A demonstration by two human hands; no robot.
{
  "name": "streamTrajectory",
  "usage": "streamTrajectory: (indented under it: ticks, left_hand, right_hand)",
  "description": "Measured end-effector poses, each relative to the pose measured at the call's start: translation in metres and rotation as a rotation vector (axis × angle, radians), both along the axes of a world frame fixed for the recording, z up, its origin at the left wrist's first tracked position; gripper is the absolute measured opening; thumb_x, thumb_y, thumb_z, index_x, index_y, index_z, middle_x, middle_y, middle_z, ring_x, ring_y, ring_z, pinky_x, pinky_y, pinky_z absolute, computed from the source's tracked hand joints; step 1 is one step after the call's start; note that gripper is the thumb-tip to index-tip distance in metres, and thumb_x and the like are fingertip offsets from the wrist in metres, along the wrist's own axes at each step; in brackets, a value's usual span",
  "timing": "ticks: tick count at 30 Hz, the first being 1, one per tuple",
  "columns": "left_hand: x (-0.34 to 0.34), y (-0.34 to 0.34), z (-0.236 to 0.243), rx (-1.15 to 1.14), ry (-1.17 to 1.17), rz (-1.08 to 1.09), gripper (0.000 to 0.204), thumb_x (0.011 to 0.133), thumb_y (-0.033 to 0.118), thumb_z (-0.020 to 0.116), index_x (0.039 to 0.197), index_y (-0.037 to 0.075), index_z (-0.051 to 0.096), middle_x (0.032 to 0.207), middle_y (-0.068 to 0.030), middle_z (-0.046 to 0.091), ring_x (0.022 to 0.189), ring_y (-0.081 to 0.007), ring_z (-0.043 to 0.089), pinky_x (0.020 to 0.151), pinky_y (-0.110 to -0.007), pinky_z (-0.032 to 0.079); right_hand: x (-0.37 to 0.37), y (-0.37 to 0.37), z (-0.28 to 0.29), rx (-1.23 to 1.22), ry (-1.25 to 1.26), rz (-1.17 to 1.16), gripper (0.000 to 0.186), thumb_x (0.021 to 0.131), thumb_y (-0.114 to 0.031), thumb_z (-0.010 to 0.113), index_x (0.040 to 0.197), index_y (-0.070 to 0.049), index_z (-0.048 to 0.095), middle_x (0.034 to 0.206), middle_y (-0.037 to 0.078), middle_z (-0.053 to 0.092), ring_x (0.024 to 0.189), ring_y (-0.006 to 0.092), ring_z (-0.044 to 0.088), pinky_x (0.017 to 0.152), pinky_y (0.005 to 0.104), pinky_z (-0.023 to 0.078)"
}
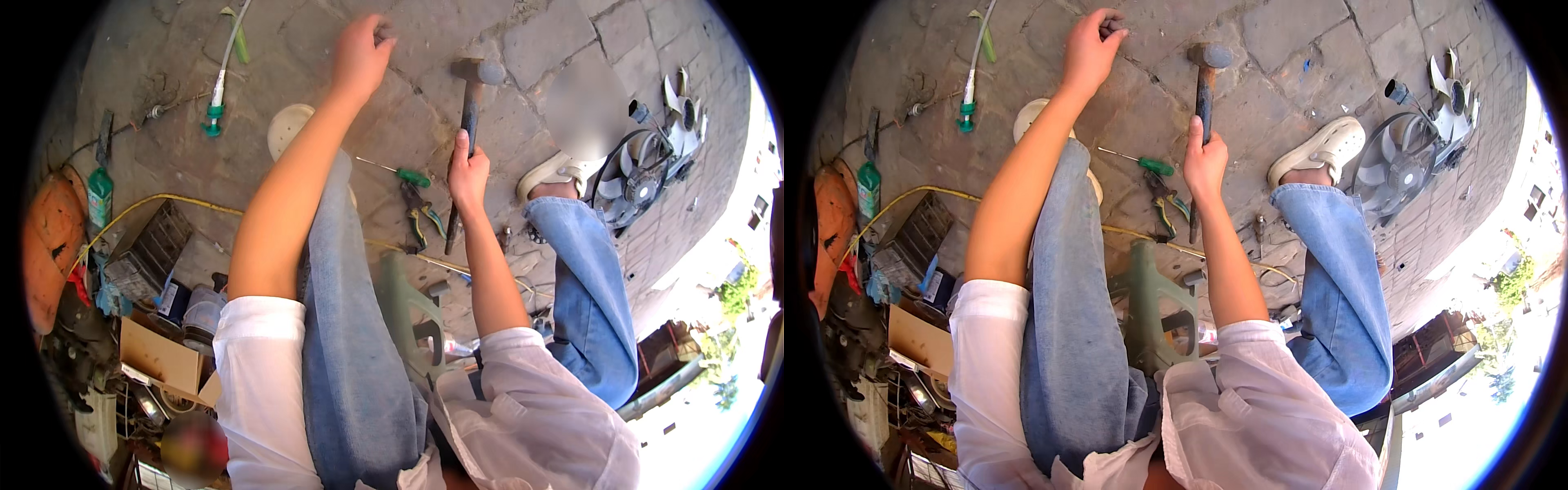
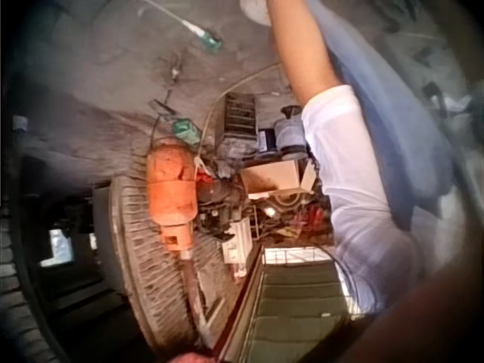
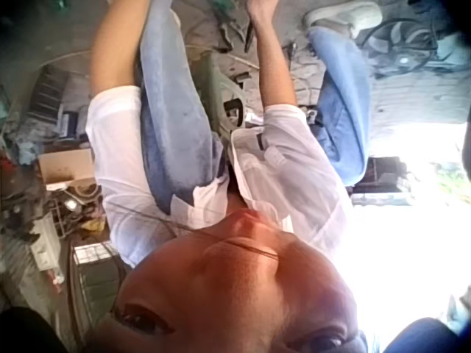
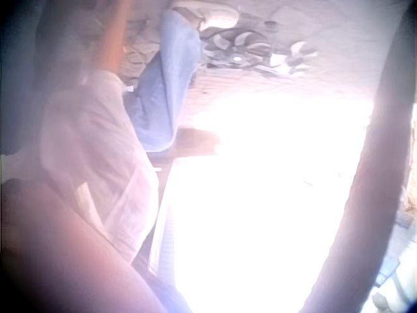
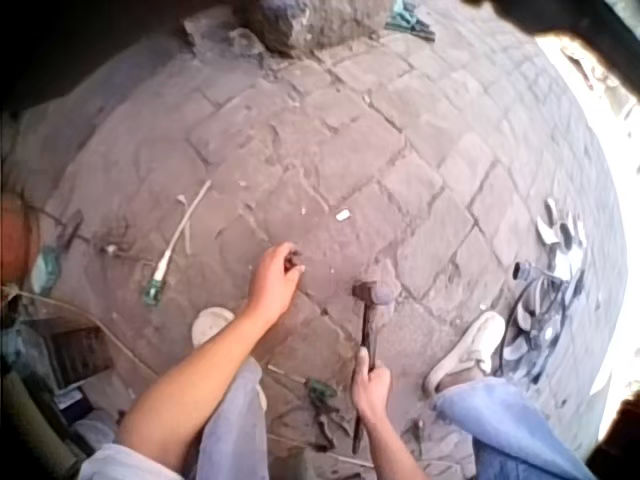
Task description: The person sits on a low stool and uses a hammer and screwdriver to work on small metal components. They repeatedly strike the parts on the ground and manipulate them with their hands and tools.
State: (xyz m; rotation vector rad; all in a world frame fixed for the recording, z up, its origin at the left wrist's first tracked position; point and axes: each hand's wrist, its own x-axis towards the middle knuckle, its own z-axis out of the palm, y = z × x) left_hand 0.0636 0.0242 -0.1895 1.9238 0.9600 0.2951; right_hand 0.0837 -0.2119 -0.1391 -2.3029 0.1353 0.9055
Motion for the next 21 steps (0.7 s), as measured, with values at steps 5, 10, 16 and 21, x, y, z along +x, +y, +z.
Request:
streamTrajectory:
  ticks: [5,10,16,21]
  left_hand:
    - [-0.039,-0.008,0.016,-0.231,-0.012,0.161,0.022,0.079,0.006,0.069,0.1,0.004,0.063,0.087,-0.0047,0.064,0.079,-0.0124,0.06,0.073,-0.026,0.049]
    - [-0.073,-0.01,0.012,-0.446,-0.135,0.222,0.021,0.082,0.004,0.067,0.102,0.001,0.062,0.09,-0.0029,0.063,0.083,-0.011,0.059,0.076,-0.025,0.048]
    - [-0.092,-0.016,0.009,-0.519,-0.103,0.271,0.024,0.079,0.005,0.069,0.101,0.0,0.062,0.09,-0.0056,0.067,0.082,-0.0136,0.063,0.073,-0.027,0.05]
    - [-0.102,-0.023,0.013,-0.506,-0.092,0.169,0.023,0.083,0.002,0.066,0.105,0.0,0.061,0.092,-0.0024,0.062,0.084,-0.0093,0.058,0.077,-0.023,0.048]
  right_hand:
    - [0.008,0.0,0.002,0.329,0.202,-0.251,0.051,0.097,-0.051,0.039,0.069,-0.008,0.042,0.051,-0.004,0.033,0.04,0.0069,0.03,0.038,0.0241,0.025]
    - [-0.012,-0.017,0.011,0.436,-0.005,-0.207,0.049,0.098,-0.044,0.044,0.068,-0.005,0.044,0.055,-0.002,0.041,0.046,0.0076,0.037,0.042,0.0249,0.03]
    - [0.006,-0.013,-0.014,0.143,0.091,-0.068,0.051,0.097,-0.048,0.042,0.065,-0.008,0.043,0.051,-0.003,0.037,0.042,0.0078,0.036,0.039,0.025,0.029]
    - [-0.004,-0.014,0.025,0.496,0.065,-0.272,0.051,0.097,-0.049,0.043,0.067,-0.007,0.043,0.052,-0.002,0.039,0.043,0.0059,0.035,0.039,0.0221,0.026]
